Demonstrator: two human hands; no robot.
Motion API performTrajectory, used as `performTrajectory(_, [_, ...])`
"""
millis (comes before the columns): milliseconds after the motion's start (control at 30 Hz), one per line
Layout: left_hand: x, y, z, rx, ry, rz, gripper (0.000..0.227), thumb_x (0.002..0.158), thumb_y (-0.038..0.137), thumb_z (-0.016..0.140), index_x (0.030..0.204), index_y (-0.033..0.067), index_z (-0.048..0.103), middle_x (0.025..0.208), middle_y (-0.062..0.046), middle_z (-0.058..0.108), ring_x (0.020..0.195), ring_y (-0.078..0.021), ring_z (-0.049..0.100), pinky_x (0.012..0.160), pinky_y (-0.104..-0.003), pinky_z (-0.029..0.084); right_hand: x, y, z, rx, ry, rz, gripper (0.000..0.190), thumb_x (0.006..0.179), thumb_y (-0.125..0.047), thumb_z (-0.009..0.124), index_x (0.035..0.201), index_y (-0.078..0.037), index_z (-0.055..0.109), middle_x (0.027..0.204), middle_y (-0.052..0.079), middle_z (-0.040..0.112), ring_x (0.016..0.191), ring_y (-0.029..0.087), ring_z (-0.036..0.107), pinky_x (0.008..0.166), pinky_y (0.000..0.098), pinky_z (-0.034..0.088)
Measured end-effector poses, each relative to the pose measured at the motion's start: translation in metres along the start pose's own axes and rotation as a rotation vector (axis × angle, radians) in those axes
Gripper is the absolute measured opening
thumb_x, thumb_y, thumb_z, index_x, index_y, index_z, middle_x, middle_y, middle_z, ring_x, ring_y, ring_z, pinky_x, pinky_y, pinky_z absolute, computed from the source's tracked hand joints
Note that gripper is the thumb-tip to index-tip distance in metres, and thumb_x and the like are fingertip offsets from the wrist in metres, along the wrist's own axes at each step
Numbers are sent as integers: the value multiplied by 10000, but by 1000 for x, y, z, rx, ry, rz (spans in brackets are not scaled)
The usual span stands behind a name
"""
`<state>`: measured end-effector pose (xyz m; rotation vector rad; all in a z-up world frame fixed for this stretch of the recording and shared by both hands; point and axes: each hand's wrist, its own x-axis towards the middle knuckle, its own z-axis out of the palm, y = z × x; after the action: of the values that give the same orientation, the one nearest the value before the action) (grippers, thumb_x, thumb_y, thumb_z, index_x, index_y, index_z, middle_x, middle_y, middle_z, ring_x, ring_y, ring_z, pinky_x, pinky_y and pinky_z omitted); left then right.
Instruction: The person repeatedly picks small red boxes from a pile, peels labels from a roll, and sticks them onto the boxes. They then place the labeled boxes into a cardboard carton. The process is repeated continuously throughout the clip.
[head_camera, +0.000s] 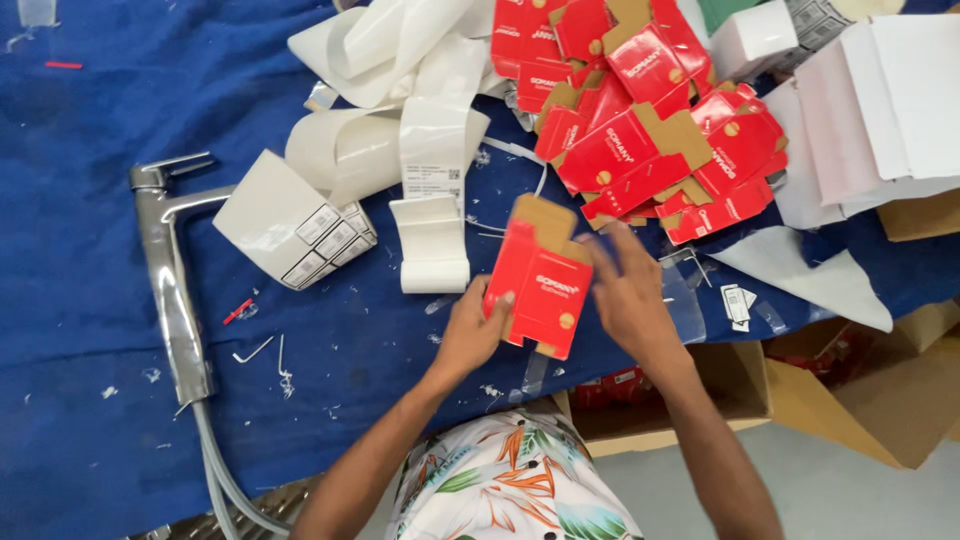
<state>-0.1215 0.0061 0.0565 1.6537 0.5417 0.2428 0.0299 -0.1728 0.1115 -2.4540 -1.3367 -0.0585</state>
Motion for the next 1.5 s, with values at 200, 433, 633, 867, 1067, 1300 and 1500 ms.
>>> performTrajectory(200, [-22,-10,17,247,-159,-196,361,932,341,676,1000,-10,625,791,-259,718,739,-426,729,680,-499,584,-12,26,46,412,-4,384,631,802,-199,819,1335,5,549,1194,199,599,1080,321,626,831,384,539])
performTrajectory(433, [-27,3,-43,547,250,-188,426,930,457,699,832,43,717,795,-182,740,758,-391,723,700,-489,556,0,5,49,400,149,236,290,919,-124,747,1168,11,684,1123,174,658,957,265,680,775,350,556])
performTrajectory(633, [-3,-1,-96,376,647,169,298,947,254,725,1055,-13,650,979,-180,687,873,-324,680,760,-440,535,46,-50,51,559,78,82,211,925,-115,740,1099,-1,706,1032,123,714,813,209,701,710,316,557])
performTrajectory(867, [-4,-29,-144,441,1168,184,500,873,250,832,1177,-39,559,1062,-203,606,939,-339,628,830,-424,521,92,-116,59,594,-87,-88,193,920,-135,747,1075,-23,722,963,93,735,737,209,672,673,318,545])
performTrajectory(1067, [13,-48,-200,-471,843,18,533,877,252,819,1257,-41,586,1100,-131,718,968,-168,699,810,-288,569,143,-180,74,563,18,-458,203,944,-103,733,1135,-34,715,1143,110,667,1039,276,641,873,383,528])
performTrajectory(1300, [28,-36,-218,-499,502,141,327,977,199,648,1219,-20,662,1012,-76,750,878,-114,701,769,-282,562,176,-208,95,271,234,-743,322,837,-97,780,1156,-77,741,1287,91,641,1199,304,551,983,436,448])
performTrajectory(1500, [34,-39,-220,-535,450,76,298,961,168,634,1149,-52,704,963,-82,742,821,-109,680,729,-265,539,165,-208,105,259,327,-754,261,886,-111,806,1136,-75,739,1156,13,672,1134,232,596,938,408,435])
